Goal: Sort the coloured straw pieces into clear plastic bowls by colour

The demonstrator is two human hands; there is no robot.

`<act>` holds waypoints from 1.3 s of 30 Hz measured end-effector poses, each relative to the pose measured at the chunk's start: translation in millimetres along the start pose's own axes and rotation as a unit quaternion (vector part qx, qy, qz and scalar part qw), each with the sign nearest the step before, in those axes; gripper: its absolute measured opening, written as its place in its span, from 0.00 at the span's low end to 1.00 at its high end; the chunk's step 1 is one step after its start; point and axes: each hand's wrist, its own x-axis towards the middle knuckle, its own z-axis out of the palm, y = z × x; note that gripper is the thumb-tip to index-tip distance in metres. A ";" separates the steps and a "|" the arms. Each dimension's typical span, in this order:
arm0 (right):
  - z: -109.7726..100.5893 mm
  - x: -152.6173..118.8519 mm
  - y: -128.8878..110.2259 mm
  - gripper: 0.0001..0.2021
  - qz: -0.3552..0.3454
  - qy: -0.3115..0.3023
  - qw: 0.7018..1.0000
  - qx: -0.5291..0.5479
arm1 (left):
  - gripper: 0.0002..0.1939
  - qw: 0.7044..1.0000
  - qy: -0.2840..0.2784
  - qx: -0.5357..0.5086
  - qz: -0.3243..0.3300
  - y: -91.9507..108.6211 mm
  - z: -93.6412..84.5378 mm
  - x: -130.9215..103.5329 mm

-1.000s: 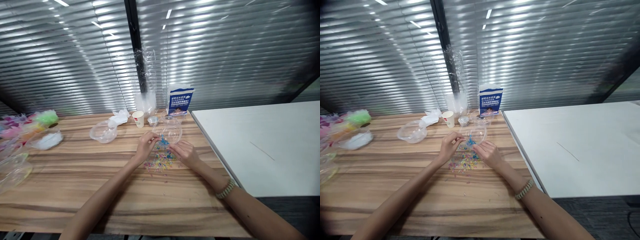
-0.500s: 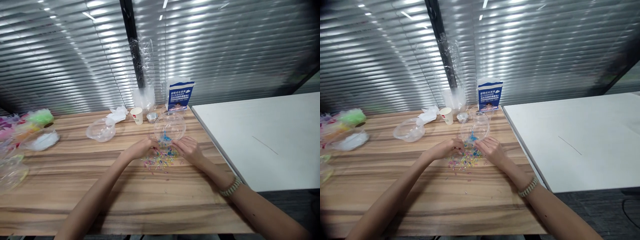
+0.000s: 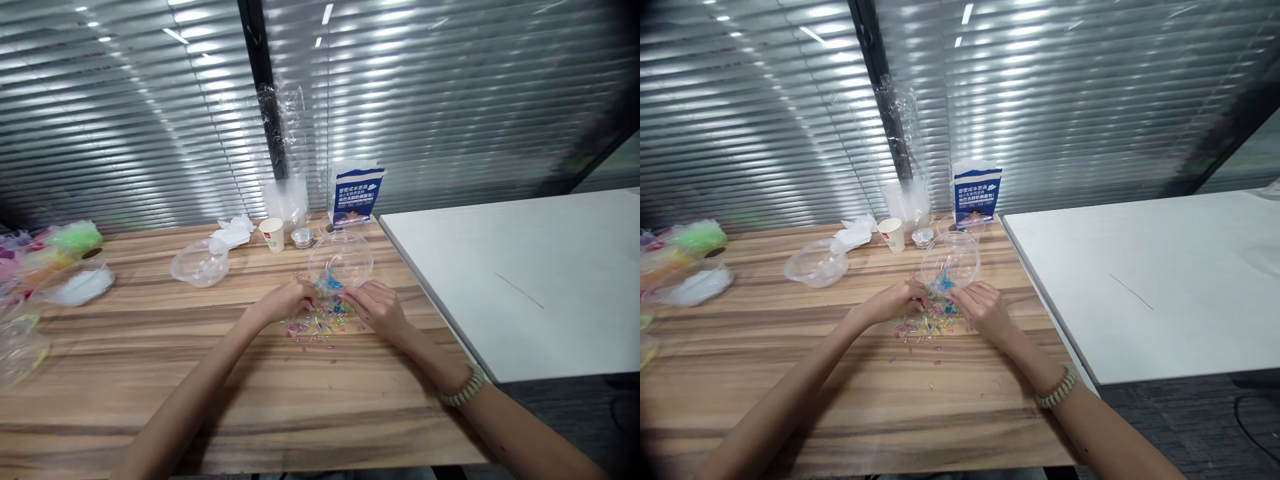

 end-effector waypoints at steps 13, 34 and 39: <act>12.9 -0.8 4.1 0.04 -0.052 -0.004 0.998 0.028 | 0.08 0.951 0.309 -0.003 -0.011 1.2 -1.7 9.5; 1.6 9.0 -9.3 0.03 -0.091 0.003 0.995 0.035 | 0.07 0.959 0.270 -0.009 -0.088 -2.5 15.2 9.6; 1.4 8.8 -13.0 0.02 -0.091 0.005 0.995 0.038 | 0.08 0.960 0.269 -0.009 -0.082 -3.8 16.4 8.6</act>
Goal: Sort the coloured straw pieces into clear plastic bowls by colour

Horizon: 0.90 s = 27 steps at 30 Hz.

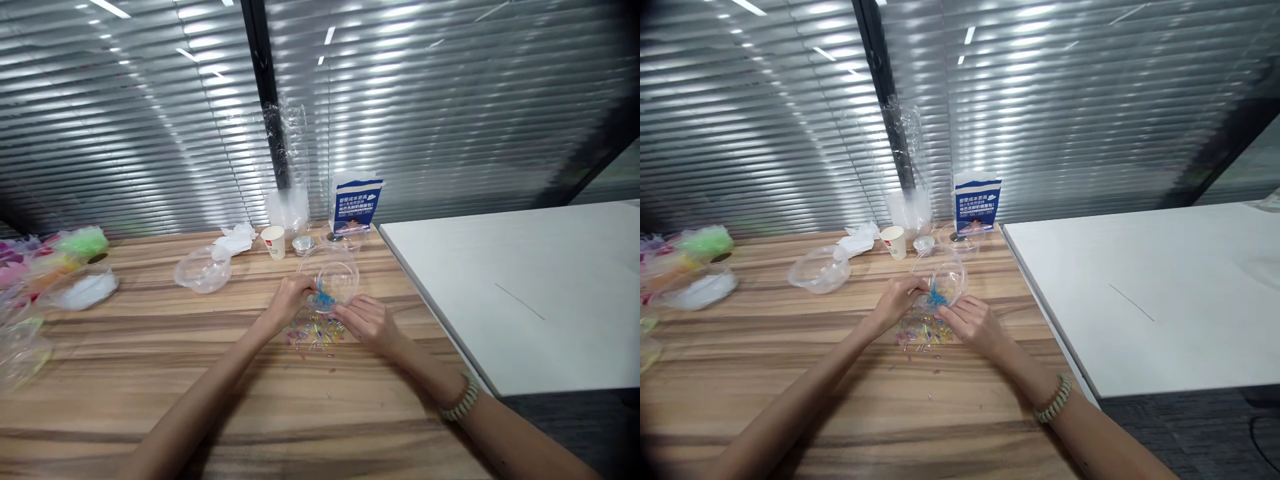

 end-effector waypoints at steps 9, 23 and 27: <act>-0.6 3.1 -6.2 0.03 -0.021 0.013 1.000 -0.001 | 0.08 0.999 0.028 0.018 0.041 -2.1 0.2 -1.4; -6.0 -9.7 22.2 0.04 0.101 0.051 0.990 -0.088 | 0.08 0.999 0.052 -0.009 0.010 -4.4 -5.4 5.4; -4.8 -10.0 26.5 0.02 0.106 0.056 0.987 -0.111 | 0.12 0.992 -0.114 0.034 0.035 -12.3 5.1 7.4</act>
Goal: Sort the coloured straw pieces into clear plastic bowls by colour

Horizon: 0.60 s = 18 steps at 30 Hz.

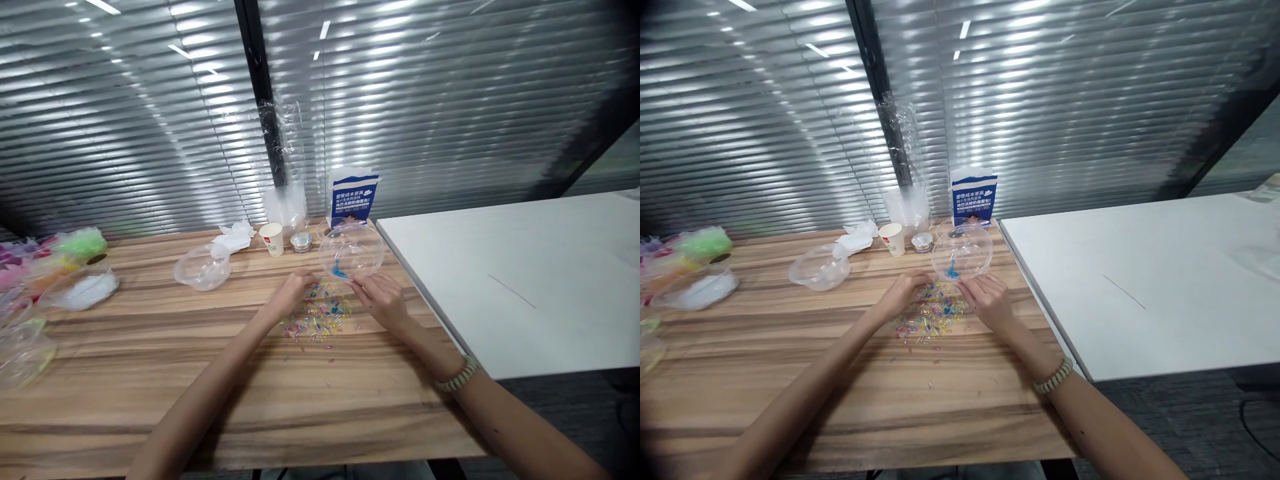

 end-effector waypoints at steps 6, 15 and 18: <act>2.7 0.8 -3.4 0.03 -0.012 -0.014 1.000 0.002 | 0.10 0.999 -0.047 0.005 0.022 -5.8 5.5 10.8; 2.4 1.7 -4.9 0.04 -0.014 -0.016 1.000 0.013 | 0.14 0.999 -0.051 0.008 0.010 -18.0 4.8 7.9; 1.8 2.3 -5.5 0.04 -0.013 -0.018 1.000 0.011 | 0.14 0.999 -0.048 0.015 0.002 -17.5 5.2 8.5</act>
